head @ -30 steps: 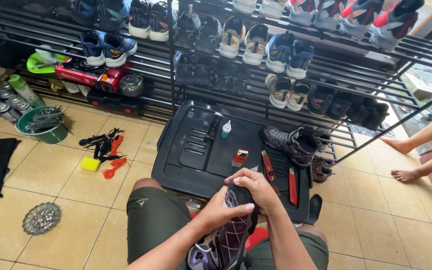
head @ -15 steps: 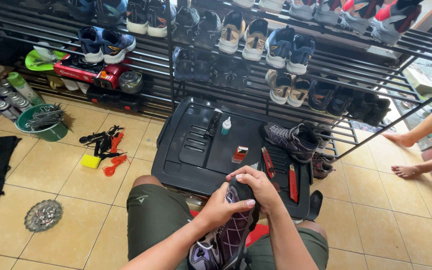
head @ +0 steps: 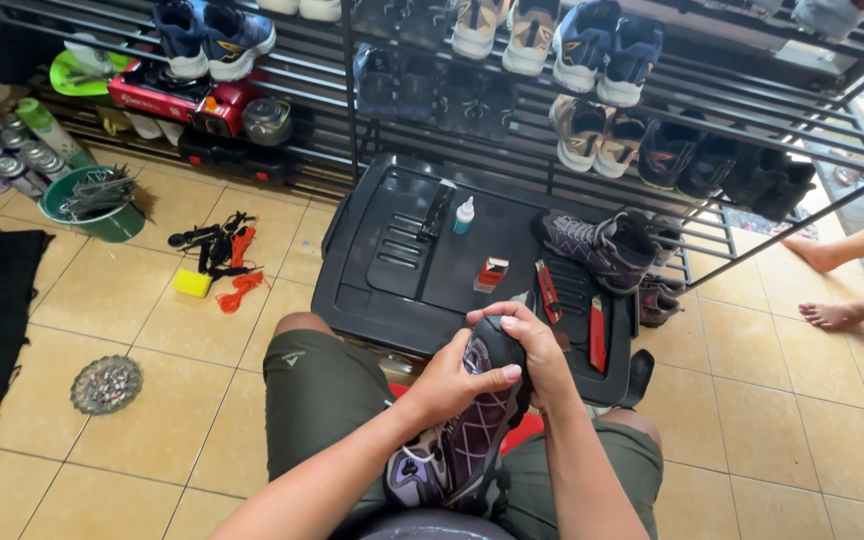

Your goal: Applying adhesive to a hiking boot and pressing the components together to repair the sole.

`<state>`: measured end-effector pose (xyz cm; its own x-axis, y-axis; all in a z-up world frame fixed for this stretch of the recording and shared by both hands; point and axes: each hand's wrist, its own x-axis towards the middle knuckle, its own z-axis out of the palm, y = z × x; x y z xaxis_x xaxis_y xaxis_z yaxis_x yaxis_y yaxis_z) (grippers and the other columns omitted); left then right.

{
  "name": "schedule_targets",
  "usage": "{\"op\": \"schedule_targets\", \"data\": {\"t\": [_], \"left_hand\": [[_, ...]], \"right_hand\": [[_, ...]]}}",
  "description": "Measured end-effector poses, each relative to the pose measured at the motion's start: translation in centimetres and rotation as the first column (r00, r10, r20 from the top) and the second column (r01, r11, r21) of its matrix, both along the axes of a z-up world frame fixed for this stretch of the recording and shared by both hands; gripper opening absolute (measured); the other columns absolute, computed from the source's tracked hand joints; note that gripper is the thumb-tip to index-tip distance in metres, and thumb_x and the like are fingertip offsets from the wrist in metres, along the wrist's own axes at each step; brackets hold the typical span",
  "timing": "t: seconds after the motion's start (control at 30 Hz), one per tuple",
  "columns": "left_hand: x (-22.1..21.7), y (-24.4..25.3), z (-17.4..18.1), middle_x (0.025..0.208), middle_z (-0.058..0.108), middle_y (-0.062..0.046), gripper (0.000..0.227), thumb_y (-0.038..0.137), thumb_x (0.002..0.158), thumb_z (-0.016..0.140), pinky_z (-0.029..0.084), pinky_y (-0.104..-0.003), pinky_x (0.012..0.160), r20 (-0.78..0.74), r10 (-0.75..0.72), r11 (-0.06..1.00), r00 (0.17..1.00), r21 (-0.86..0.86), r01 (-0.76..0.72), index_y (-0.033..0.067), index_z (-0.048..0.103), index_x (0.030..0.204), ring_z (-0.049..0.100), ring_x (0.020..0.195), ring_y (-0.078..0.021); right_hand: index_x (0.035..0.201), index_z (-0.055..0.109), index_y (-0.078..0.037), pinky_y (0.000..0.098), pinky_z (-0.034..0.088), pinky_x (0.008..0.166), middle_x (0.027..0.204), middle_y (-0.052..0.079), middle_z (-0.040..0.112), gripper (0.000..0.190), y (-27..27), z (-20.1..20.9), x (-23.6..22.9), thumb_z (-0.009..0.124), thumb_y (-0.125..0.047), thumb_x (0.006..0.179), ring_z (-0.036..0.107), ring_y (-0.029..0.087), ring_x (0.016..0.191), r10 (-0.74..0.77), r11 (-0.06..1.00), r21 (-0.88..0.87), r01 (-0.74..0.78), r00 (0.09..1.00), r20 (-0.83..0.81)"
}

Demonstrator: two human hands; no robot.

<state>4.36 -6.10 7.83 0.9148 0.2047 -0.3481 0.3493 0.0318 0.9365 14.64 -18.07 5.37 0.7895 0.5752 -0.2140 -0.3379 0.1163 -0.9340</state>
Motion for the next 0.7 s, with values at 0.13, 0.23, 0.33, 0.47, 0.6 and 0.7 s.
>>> {"op": "schedule_targets", "data": {"t": [0.13, 0.23, 0.33, 0.47, 0.6, 0.7], "left_hand": [[0.1, 0.2, -1.3, 0.117, 0.072, -0.017, 0.086, 0.059, 0.062, 0.090, 0.054, -0.040, 0.092, 0.001, -0.012, 1.000, 1.000, 0.011, 0.012, 0.0169, 0.060, 0.131, 0.068, 0.118, -0.0319], [0.0, 0.1, -1.2, 0.118, 0.072, -0.015, 0.088, 0.060, 0.061, 0.089, 0.055, -0.039, 0.094, 0.001, -0.018, 1.000, 1.000, 0.016, 0.018, 0.0206, 0.060, 0.134, 0.068, 0.117, -0.0307], [0.0, -0.1, -1.1, 0.119, 0.072, -0.014, 0.091, 0.061, 0.059, 0.090, 0.055, -0.038, 0.095, 0.009, -0.022, 1.000, 1.000, 0.014, 0.021, 0.0221, 0.059, 0.136, 0.068, 0.118, -0.0290], [-0.3, -0.4, -0.6, 0.120, 0.072, -0.015, 0.094, 0.061, 0.059, 0.090, 0.055, -0.039, 0.096, 0.007, -0.015, 1.000, 1.000, 0.012, 0.014, 0.0217, 0.059, 0.138, 0.068, 0.118, -0.0302], [-0.7, -0.5, -0.2, 0.128, 0.069, -0.014, 0.095, 0.060, 0.058, 0.089, 0.052, -0.040, 0.104, 0.010, -0.007, 1.000, 1.000, 0.029, 0.007, 0.0231, 0.057, 0.138, 0.064, 0.126, -0.0299], [-1.4, -0.4, 0.9, 0.135, 0.065, -0.016, 0.102, 0.058, 0.056, 0.091, 0.049, -0.043, 0.108, 0.039, 0.026, 0.998, 0.999, 0.059, -0.028, 0.0202, 0.049, 0.141, 0.060, 0.131, -0.0322]], "right_hand": [[0.118, 0.069, 0.000, 0.0314, 0.063, 0.066, 0.106, 0.019, 0.072, 0.035, -0.9, -1.5, 1.1, 0.061, -0.018, 0.088, 0.070, 0.020, 0.086, 0.045, 0.998, -0.037, -0.041, 0.993, 0.108], [0.108, 0.070, 0.000, 0.0264, 0.059, 0.059, 0.098, 0.015, 0.069, 0.029, -0.5, 0.6, 0.6, 0.063, -0.017, 0.084, 0.065, 0.015, 0.079, 0.042, 0.997, -0.071, -0.032, 0.988, 0.149], [0.105, 0.072, 0.001, 0.0260, 0.059, 0.055, 0.093, 0.014, 0.066, 0.030, -0.5, 0.5, 1.2, 0.063, -0.015, 0.081, 0.063, 0.015, 0.075, 0.066, 0.995, -0.082, -0.051, 0.979, 0.191], [0.099, 0.075, -0.001, 0.0242, 0.052, 0.054, 0.085, 0.010, 0.063, 0.029, -0.3, 2.3, 0.5, 0.063, -0.016, 0.077, 0.057, 0.012, 0.072, 0.069, 0.991, -0.125, -0.039, 0.966, 0.249], [0.097, 0.076, -0.002, 0.0246, 0.050, 0.056, 0.085, 0.009, 0.064, 0.031, -0.4, 2.7, 0.1, 0.062, -0.017, 0.074, 0.056, 0.012, 0.074, 0.087, 0.988, -0.149, -0.049, 0.961, 0.262], [0.096, 0.075, -0.002, 0.0246, 0.050, 0.057, 0.085, 0.010, 0.066, 0.032, -0.4, 2.9, 0.2, 0.062, -0.019, 0.072, 0.057, 0.012, 0.074, 0.084, 0.989, -0.141, -0.049, 0.962, 0.258]]}}
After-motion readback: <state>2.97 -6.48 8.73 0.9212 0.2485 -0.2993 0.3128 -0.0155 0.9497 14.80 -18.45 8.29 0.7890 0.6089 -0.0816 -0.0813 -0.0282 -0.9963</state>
